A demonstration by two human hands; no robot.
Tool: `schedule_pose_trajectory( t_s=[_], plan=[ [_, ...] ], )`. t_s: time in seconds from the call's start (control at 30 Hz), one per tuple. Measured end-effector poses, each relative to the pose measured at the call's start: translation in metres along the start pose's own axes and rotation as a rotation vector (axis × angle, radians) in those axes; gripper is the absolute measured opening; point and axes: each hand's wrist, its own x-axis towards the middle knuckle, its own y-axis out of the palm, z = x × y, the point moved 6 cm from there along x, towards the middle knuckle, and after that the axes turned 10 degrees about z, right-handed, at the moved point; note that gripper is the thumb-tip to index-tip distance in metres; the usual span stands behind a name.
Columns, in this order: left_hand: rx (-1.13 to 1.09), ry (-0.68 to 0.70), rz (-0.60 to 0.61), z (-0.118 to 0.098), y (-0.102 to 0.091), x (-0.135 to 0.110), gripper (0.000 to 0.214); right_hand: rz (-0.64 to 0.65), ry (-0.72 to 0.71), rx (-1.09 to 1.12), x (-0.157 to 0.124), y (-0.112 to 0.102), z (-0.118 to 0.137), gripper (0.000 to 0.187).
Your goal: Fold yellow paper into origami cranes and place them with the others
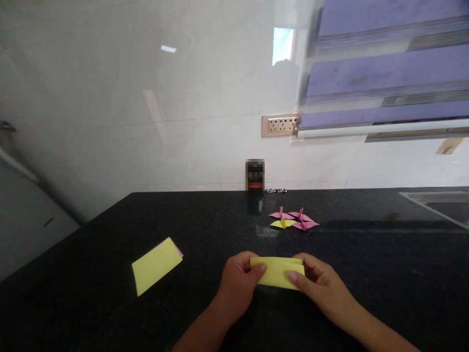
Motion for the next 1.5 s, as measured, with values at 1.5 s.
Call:
schedule_pose_trajectory(
  t_s=[1.5],
  plan=[
    [0.88, 0.367, 0.05, -0.025, 0.023, -0.017, 0.047, 0.035, 0.037, 0.21, 0.002, 0.01, 0.007, 0.028]
  ],
)
